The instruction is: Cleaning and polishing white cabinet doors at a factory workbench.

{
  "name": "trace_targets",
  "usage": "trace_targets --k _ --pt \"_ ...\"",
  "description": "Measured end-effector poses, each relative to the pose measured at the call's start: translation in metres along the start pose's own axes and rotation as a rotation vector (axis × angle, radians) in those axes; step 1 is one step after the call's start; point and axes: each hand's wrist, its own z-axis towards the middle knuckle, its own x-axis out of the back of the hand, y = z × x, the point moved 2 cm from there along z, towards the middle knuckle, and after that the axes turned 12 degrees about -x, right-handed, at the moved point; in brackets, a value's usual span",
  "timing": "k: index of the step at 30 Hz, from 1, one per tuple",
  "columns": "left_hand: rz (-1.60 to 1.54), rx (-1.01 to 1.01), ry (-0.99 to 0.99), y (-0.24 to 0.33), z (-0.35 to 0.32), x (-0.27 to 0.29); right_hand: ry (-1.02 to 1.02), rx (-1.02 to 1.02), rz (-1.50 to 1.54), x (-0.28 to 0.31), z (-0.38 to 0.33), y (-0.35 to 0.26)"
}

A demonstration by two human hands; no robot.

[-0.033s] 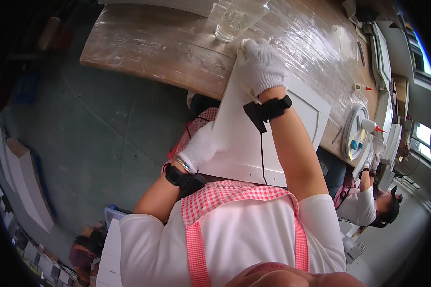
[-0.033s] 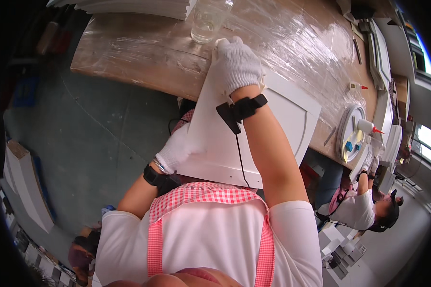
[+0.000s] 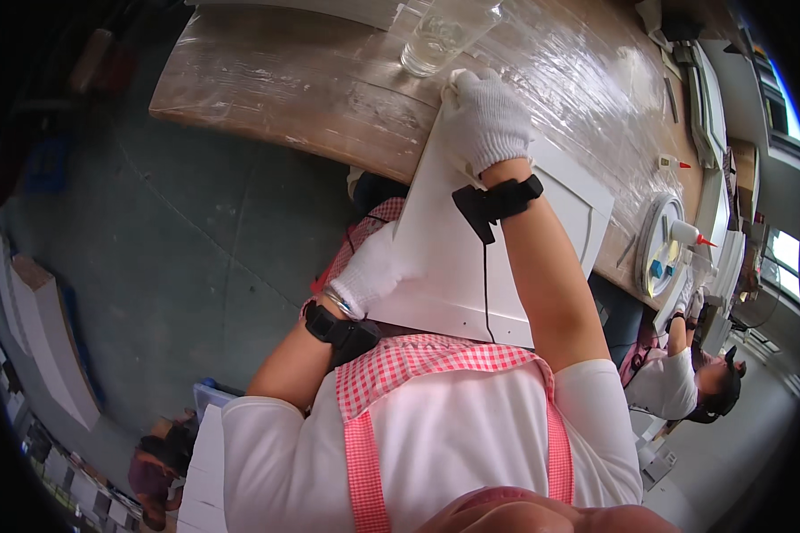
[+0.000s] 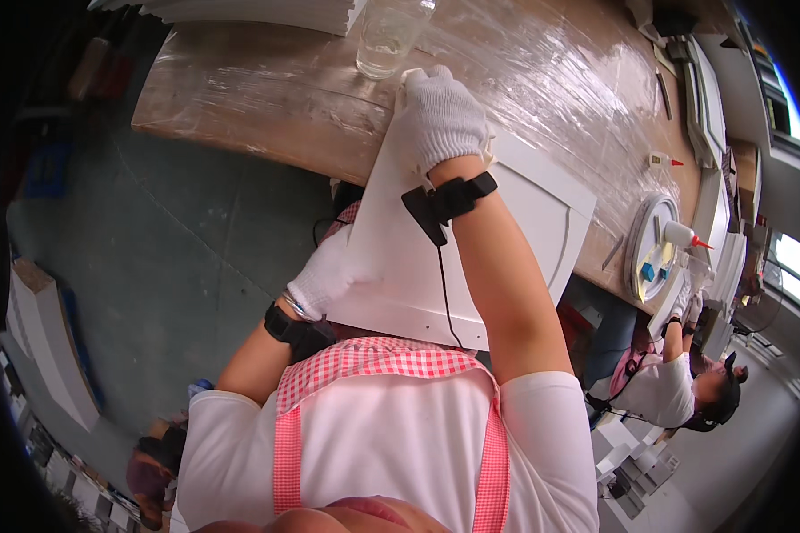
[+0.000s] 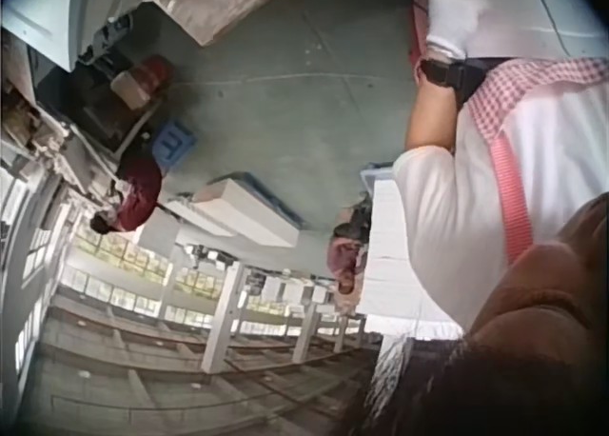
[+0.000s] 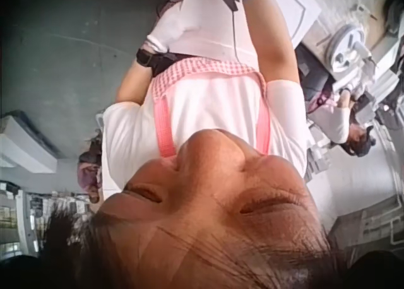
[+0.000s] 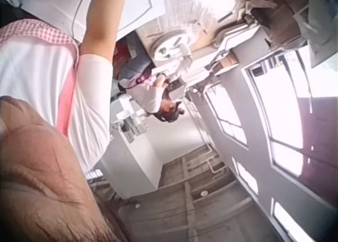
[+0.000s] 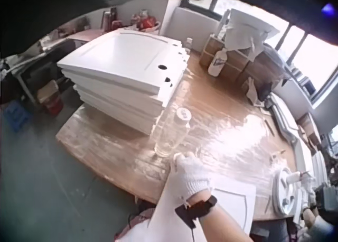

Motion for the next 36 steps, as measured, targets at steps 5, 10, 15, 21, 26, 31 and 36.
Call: trace_targets --k 5,10,15,21,26,31,36 --pt "0.11 0.122 0.047 -0.009 0.007 0.005 -0.204 0.238 0.037 0.021 -0.1 -0.022" --pt "-0.028 0.129 0.09 0.005 0.005 0.003 -0.254 0.128 0.089 0.019 -0.076 -0.021" --pt "0.134 0.043 0.049 0.007 0.004 0.006 -0.126 -0.04 0.053 0.007 -0.003 0.019" --pt "0.099 -0.003 0.06 0.007 0.007 0.005 -0.242 -0.152 0.037 0.008 -0.013 0.046" --pt "0.03 0.095 0.088 0.001 0.008 0.003 -0.199 -0.061 0.031 0.004 -0.008 0.014" --pt "0.087 0.001 0.098 -0.009 0.003 0.006 -0.19 -0.15 0.04 0.004 -0.018 0.033" --pt "0.129 -0.03 0.057 -0.01 0.005 0.009 -0.139 -0.132 -0.027 0.004 -0.006 0.002"
